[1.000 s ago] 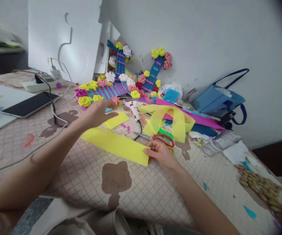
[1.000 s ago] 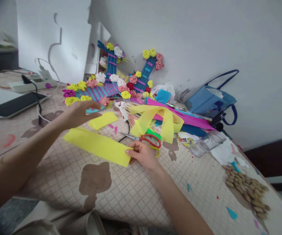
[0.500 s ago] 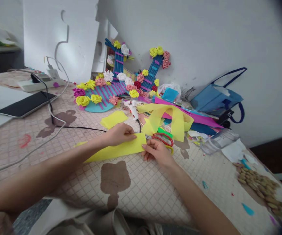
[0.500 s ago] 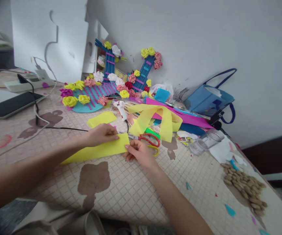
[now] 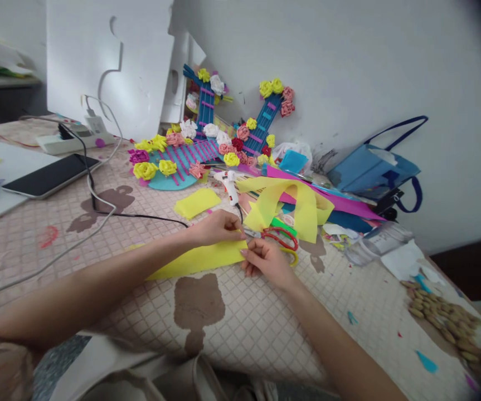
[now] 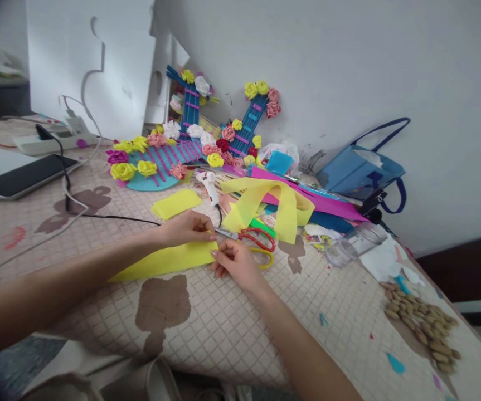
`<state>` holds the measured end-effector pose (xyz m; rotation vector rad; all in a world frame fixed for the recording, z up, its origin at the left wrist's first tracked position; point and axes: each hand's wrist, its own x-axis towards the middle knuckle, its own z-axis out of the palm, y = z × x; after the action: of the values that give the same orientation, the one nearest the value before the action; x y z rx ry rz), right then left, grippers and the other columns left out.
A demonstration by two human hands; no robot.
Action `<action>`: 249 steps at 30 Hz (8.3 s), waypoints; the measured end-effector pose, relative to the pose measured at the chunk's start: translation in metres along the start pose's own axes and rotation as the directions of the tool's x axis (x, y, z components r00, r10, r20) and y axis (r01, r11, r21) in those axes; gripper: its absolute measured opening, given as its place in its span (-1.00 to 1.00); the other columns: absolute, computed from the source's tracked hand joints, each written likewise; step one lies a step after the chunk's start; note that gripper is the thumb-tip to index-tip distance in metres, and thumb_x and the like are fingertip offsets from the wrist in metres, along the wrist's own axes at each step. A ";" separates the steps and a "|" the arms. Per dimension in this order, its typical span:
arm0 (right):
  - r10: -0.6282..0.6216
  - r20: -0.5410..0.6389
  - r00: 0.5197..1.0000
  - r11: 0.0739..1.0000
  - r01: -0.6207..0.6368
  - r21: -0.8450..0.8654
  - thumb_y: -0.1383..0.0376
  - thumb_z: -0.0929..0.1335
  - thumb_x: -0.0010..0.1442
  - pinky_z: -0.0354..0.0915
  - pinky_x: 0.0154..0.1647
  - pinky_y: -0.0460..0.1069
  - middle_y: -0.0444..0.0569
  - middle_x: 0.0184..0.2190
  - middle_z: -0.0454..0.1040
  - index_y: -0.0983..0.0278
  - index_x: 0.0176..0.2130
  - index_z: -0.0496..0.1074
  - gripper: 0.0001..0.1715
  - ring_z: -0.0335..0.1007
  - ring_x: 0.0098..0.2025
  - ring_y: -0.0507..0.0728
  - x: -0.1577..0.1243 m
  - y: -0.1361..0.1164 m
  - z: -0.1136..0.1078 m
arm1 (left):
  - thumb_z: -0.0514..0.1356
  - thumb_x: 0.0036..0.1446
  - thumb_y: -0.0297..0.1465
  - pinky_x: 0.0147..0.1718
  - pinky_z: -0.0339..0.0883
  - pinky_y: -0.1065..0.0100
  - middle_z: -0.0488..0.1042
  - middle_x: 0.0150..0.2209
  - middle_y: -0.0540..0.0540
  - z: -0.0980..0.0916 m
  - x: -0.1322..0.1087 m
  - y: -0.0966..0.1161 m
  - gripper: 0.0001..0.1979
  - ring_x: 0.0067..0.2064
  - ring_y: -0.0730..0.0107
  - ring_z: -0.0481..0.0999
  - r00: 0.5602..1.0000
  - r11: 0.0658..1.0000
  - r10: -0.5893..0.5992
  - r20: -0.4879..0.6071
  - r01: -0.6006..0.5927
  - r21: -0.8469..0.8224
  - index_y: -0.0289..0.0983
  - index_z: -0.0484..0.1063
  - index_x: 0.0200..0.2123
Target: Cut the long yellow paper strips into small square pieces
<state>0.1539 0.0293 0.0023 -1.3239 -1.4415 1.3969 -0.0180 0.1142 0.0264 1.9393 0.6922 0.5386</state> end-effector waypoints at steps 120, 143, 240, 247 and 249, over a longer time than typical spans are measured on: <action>-0.122 0.573 0.810 0.692 -0.345 0.635 -0.35 -0.11 -0.04 0.17 -0.67 -0.09 -0.17 -0.67 0.19 0.39 -0.34 0.32 -0.01 0.13 -0.68 -0.02 -0.025 0.000 0.010 | 0.35 -0.25 -0.18 -0.58 0.20 0.48 0.43 -0.57 0.01 -0.076 -0.023 -0.029 -0.69 -0.56 0.49 0.34 0.925 0.913 -0.304 0.230 0.351 -0.207 -0.29 0.46 -0.49; -0.111 0.524 0.845 0.714 -0.299 0.633 -0.31 0.04 0.02 0.05 -0.85 -0.17 -0.31 -0.83 0.09 0.31 -0.47 0.23 -0.23 -0.10 -0.86 -0.10 -0.019 0.013 0.015 | 0.36 -0.26 -0.22 -0.59 0.25 0.48 0.48 -0.55 -0.02 -0.086 -0.027 -0.030 -0.72 -0.57 0.47 0.38 0.906 0.877 -0.316 0.281 0.392 -0.279 -0.26 0.52 -0.45; -0.090 -0.184 0.979 0.993 0.101 0.054 0.12 0.35 0.05 -0.08 -0.77 -0.19 -0.27 -0.65 0.24 0.30 -0.40 0.27 -0.71 0.06 -0.72 -0.12 0.025 -0.010 0.005 | 0.30 -0.15 -0.16 -0.54 0.21 0.50 0.45 -0.47 -0.01 -0.017 -0.021 -0.019 -0.65 -0.47 0.50 0.42 0.945 0.829 -0.328 0.004 0.290 -0.478 -0.33 0.38 -0.42; -0.093 -0.222 0.971 0.992 0.109 0.058 0.08 0.34 0.05 -0.05 -0.78 -0.21 -0.29 -0.70 0.23 0.28 -0.45 0.23 -0.67 0.04 -0.75 -0.12 0.024 -0.004 -0.002 | 0.28 -0.16 -0.12 -0.58 0.19 0.50 0.40 -0.53 0.00 -0.008 -0.019 -0.024 -0.63 -0.52 0.51 0.37 0.943 0.864 -0.331 -0.039 0.286 -0.414 -0.34 0.36 -0.47; -0.096 -0.221 0.971 0.992 0.111 0.053 0.08 0.35 0.04 -0.06 -0.80 -0.21 -0.30 -0.71 0.22 0.28 -0.44 0.24 -0.67 0.04 -0.76 -0.12 0.024 -0.003 0.000 | 0.30 -0.17 -0.13 -0.60 0.17 0.50 0.41 -0.54 0.00 -0.008 -0.019 -0.025 -0.62 -0.53 0.50 0.37 0.939 0.857 -0.341 -0.052 0.288 -0.427 -0.34 0.35 -0.47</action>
<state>0.1484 0.0526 0.0021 -1.2977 -1.2891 1.1813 -0.0428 0.1157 0.0060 1.3685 0.8790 0.5527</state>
